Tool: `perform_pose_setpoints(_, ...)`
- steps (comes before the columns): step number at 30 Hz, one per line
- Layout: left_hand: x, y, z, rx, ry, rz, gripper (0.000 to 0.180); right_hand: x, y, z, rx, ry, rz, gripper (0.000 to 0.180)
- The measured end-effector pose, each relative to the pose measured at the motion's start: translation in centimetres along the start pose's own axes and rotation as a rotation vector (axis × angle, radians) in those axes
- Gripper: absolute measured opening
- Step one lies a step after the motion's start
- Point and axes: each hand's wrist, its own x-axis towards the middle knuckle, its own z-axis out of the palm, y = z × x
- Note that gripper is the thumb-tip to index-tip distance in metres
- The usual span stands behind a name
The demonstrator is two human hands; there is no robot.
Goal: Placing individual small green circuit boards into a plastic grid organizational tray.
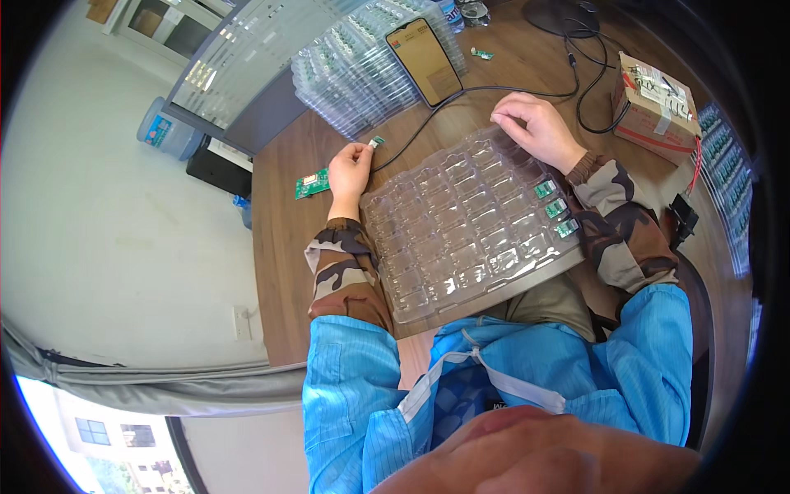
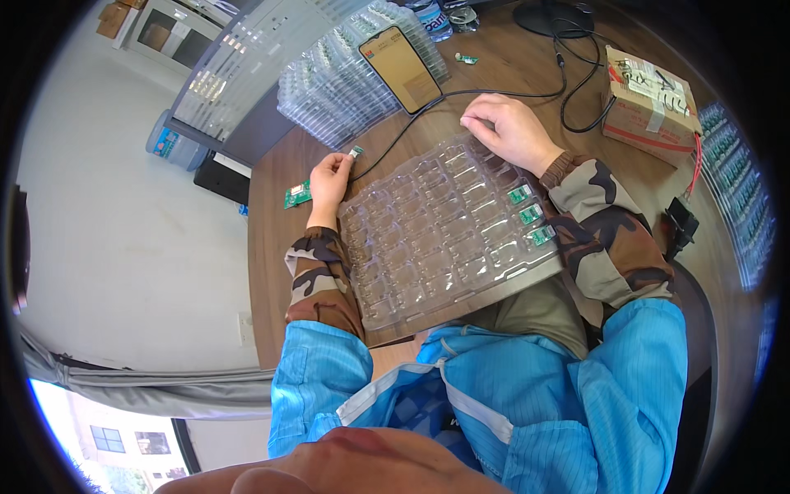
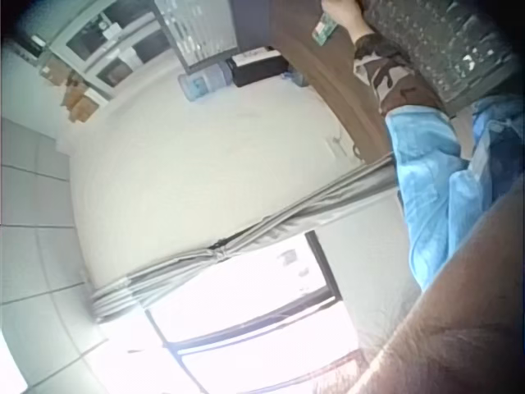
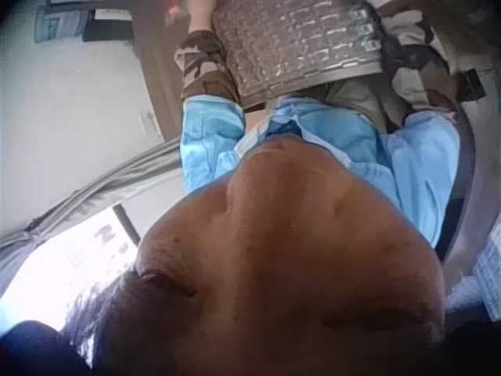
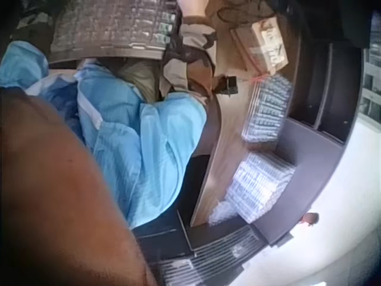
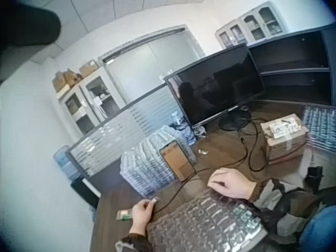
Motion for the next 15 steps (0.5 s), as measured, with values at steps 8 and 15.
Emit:
perform_pose_setpoints(8, 0.06, 0.44, -0.4, 0.029, 0.003, -0.029, 0.021, -0.65, 1.07, 0.82, 0.14, -0.056, 0.196, 0.014)
perform_pose_setpoints(15, -0.14, 0.15, -0.51, 0.031, -0.007, -0.015, 0.02, -0.74, 0.82, 1.08, 0.144, -0.053, 0.18, 0.012)
